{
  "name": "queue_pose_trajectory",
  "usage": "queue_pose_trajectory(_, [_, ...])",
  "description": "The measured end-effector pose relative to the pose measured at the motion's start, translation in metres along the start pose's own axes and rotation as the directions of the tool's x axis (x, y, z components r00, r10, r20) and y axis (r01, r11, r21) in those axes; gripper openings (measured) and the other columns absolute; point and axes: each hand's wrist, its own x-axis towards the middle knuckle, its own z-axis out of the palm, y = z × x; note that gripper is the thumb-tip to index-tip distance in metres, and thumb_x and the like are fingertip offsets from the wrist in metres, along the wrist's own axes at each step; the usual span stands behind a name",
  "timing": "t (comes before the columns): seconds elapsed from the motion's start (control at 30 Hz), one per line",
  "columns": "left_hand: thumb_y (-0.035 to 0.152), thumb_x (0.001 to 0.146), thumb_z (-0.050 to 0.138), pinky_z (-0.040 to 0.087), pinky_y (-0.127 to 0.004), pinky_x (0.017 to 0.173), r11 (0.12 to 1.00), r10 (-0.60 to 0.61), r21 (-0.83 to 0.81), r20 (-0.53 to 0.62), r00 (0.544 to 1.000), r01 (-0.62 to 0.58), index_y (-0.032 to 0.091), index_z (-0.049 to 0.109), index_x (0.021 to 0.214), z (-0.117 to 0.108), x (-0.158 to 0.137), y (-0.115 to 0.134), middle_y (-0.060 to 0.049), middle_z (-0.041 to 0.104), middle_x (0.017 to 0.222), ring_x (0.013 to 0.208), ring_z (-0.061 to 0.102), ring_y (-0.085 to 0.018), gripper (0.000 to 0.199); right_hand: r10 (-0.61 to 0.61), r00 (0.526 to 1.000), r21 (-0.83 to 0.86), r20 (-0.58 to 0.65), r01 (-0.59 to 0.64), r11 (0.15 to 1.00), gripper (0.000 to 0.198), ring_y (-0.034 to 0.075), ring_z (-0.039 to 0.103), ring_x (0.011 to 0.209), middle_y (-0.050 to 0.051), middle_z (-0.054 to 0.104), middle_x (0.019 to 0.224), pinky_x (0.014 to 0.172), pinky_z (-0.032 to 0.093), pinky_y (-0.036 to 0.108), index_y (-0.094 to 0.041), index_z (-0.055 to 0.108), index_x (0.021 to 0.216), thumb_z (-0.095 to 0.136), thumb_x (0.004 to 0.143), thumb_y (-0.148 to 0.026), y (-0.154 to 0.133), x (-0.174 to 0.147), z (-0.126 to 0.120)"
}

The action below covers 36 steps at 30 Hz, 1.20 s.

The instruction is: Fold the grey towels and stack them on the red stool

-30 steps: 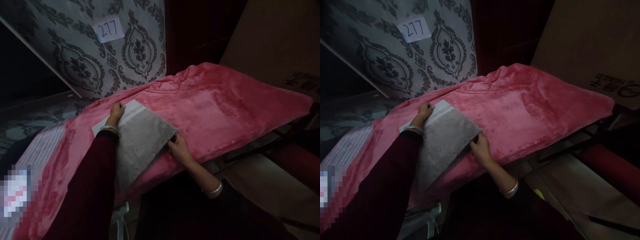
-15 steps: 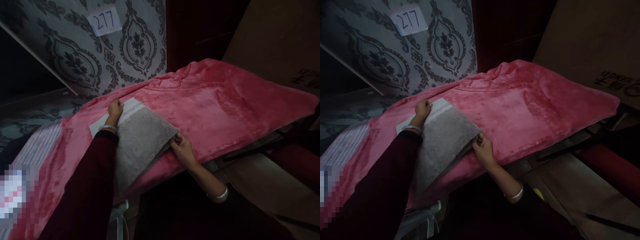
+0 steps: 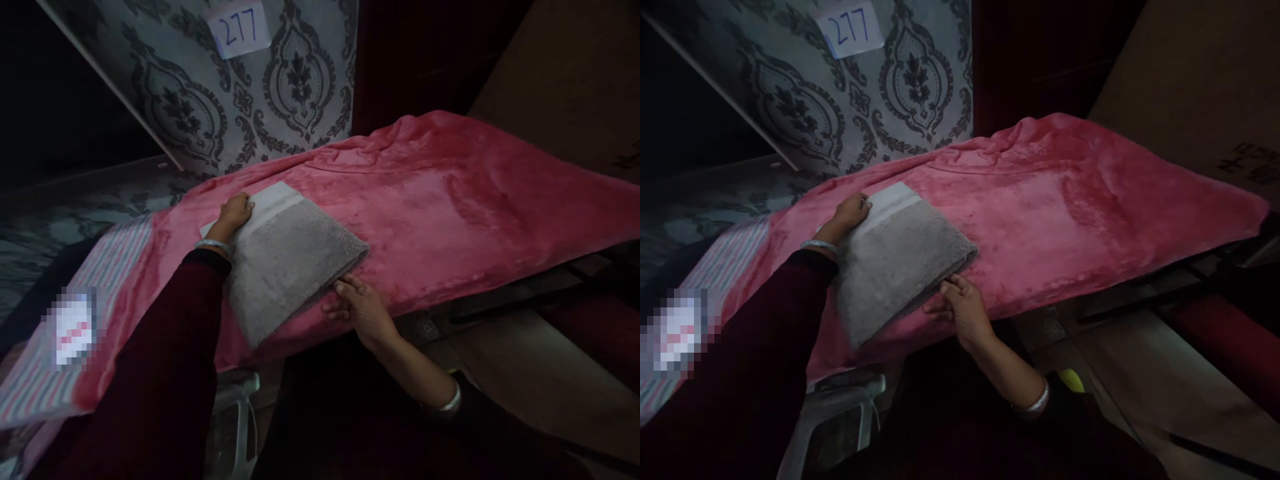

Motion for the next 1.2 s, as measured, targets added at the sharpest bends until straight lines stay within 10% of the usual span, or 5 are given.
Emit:
queue_pose_trajectory(0.27, [0.030,0.098,0.041,0.037,-0.054,0.113,0.992,-0.124,0.013,0.007,0.992,0.124,0.017,0.062,0.133,-0.004,-0.035,-0.027,-0.018,0.062,0.143,0.135,0.052,-0.034,0.043,0.253,0.942,-0.162,0.222,-0.220,0.962,0.023,0.016,0.071,0.055,-0.001,0.068,0.075,0.049,0.057,0.024,-0.020,0.055,0.093,0.070,0.075,-0.024,0.020,-0.012,0.028])
queue_pose_trajectory(0.53, [0.032,0.097,0.050,0.042,-0.050,0.110,0.967,-0.229,-0.127,-0.051,0.972,0.221,0.018,0.063,0.129,0.003,-0.028,-0.033,-0.018,0.066,0.137,0.131,0.057,-0.033,0.037,0.171,0.961,-0.206,0.216,-0.127,0.970,0.035,0.010,0.068,0.049,0.003,0.072,0.113,0.040,0.051,0.018,-0.024,0.042,0.097,0.068,0.074,-0.024,0.053,-0.022,0.054])
queue_pose_trajectory(1.2, [0.034,0.096,0.050,0.044,-0.047,0.110,0.966,-0.222,-0.149,-0.050,0.974,0.212,0.014,0.062,0.127,0.009,-0.019,-0.042,-0.020,0.066,0.134,0.128,0.059,-0.034,0.038,0.348,0.930,-0.294,0.120,-0.302,0.907,0.005,0.014,0.064,0.042,-0.001,0.066,0.055,0.041,0.047,0.019,-0.018,0.059,0.092,0.058,0.089,-0.022,0.050,-0.011,0.067])
